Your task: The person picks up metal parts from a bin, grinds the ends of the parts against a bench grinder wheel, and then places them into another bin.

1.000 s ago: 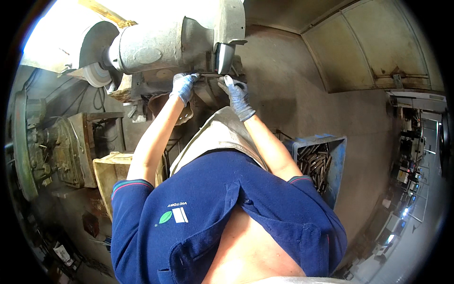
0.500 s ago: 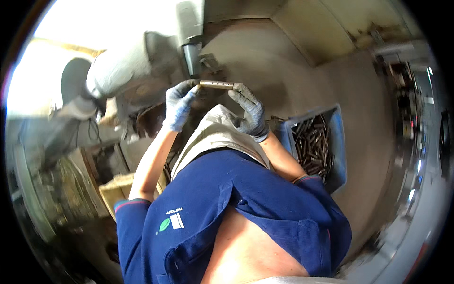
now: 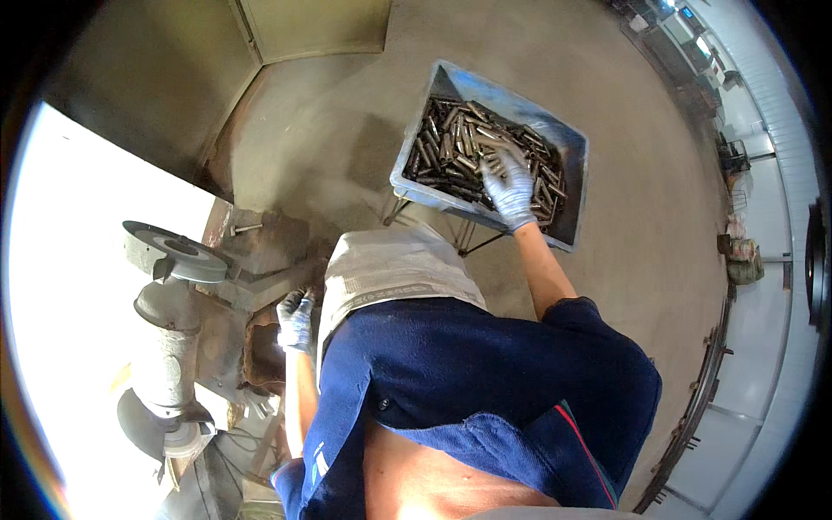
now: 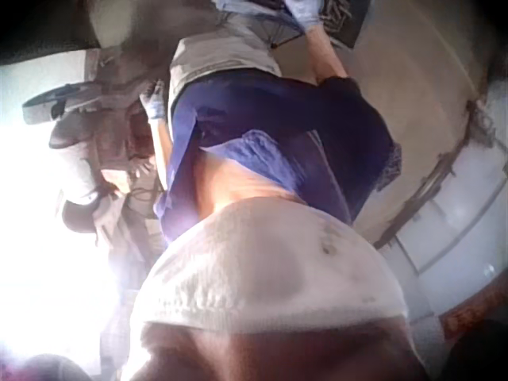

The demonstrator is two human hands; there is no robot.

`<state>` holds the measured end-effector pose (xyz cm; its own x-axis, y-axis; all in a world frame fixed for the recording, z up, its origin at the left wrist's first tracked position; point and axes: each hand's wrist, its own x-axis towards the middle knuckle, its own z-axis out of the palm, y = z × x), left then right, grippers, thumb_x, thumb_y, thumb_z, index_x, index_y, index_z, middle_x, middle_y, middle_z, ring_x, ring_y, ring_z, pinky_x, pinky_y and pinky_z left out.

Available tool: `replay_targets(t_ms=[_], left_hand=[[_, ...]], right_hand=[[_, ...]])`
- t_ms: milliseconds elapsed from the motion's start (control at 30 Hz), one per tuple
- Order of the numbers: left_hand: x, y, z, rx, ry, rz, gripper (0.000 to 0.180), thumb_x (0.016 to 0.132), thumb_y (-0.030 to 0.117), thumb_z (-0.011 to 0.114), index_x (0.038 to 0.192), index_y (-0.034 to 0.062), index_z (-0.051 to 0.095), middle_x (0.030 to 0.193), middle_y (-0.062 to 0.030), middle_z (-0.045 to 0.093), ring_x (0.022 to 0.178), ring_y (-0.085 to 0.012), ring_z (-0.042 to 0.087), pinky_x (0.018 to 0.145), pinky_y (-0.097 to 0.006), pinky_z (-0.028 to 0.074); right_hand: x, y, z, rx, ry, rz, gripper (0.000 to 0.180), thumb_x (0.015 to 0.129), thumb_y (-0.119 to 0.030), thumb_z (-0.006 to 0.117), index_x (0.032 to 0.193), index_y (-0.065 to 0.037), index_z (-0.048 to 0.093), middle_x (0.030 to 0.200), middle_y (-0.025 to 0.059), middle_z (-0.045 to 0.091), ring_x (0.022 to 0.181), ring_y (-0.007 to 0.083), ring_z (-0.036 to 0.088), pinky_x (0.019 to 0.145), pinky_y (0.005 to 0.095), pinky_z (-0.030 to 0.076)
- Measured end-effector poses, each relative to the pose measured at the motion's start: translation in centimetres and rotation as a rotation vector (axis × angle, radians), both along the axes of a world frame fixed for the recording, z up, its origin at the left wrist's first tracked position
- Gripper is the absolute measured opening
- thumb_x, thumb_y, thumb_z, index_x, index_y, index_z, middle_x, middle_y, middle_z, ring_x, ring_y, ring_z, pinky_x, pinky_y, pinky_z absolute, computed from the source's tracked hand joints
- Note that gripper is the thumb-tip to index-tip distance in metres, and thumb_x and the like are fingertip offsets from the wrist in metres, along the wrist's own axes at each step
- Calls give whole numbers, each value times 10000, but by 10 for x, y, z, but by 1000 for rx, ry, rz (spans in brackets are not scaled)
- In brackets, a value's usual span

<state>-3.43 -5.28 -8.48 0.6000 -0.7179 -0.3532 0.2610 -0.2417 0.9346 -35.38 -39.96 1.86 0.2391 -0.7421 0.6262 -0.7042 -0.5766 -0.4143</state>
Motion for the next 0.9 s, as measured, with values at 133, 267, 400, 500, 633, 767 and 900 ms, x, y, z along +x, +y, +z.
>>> replay_targets(t_ms=[133, 267, 400, 500, 633, 767, 900], left_hand=[[2, 8, -19, 54, -10, 100, 94, 809, 71, 657, 859, -8, 659, 795, -12, 645, 708, -79, 536, 663, -237, 437], [-7, 17, 46, 244, -274, 69, 228, 809, 172, 614, 902, -31, 658, 783, -123, 667, 728, -171, 607, 684, -284, 463], [-24, 48, 54, 228, -226, 233, 260, 810, 187, 580, 931, -27, 664, 794, -141, 667, 701, -169, 605, 661, -312, 473], [-54, 86, 69, 84, -80, 538, 224, 860, 195, 613, 939, -10, 660, 793, -52, 649, 642, -108, 576, 631, -262, 480], [-121, 155, 89, -132, 135, 1070, 240, 871, 168, 604, 1012, -25, 627, 809, -51, 647, 651, -89, 619, 535, -192, 447], [-198, 240, 67, 45, -73, 1611, 198, 834, 54, 605, 1022, 0, 632, 819, -94, 659, 704, -136, 661, 564, -214, 522], [-289, 340, -2, 552, -224, 1699, 279, 771, 36, 633, 1050, 34, 650, 948, -97, 679, 834, -122, 622, 734, -238, 487]], right_hand=[[17, -35, -38, 508, -256, 67, 272, 732, -231, 738, 903, -36, 655, 768, 125, 640, 638, 234, 594, 699, 329, 513], [115, 19, -4, 267, 106, 449, 173, 787, -122, 689, 886, 15, 652, 909, 137, 657, 767, 213, 633, 736, 322, 518], [182, 59, -34, 769, -51, 882, 149, 788, -32, 658, 922, 33, 650, 962, 129, 648, 877, 190, 617, 799, 292, 494], [190, 109, -39, 968, -20, 1168, 156, 781, -4, 638, 929, 44, 646, 969, 111, 648, 911, 175, 600, 825, 288, 476], [197, 132, -64, 858, 305, 1372, 151, 781, 2, 614, 919, 40, 662, 889, 110, 672, 841, 179, 617, 821, 292, 474], [235, 137, -75, 1040, 462, 1412, 167, 800, -62, 641, 930, 41, 659, 896, 107, 669, 819, 152, 603, 780, 272, 475], [254, 144, -72, 1106, 534, 1421, 194, 837, -90, 635, 943, 73, 641, 895, 89, 659, 805, 127, 581, 757, 257, 472]])
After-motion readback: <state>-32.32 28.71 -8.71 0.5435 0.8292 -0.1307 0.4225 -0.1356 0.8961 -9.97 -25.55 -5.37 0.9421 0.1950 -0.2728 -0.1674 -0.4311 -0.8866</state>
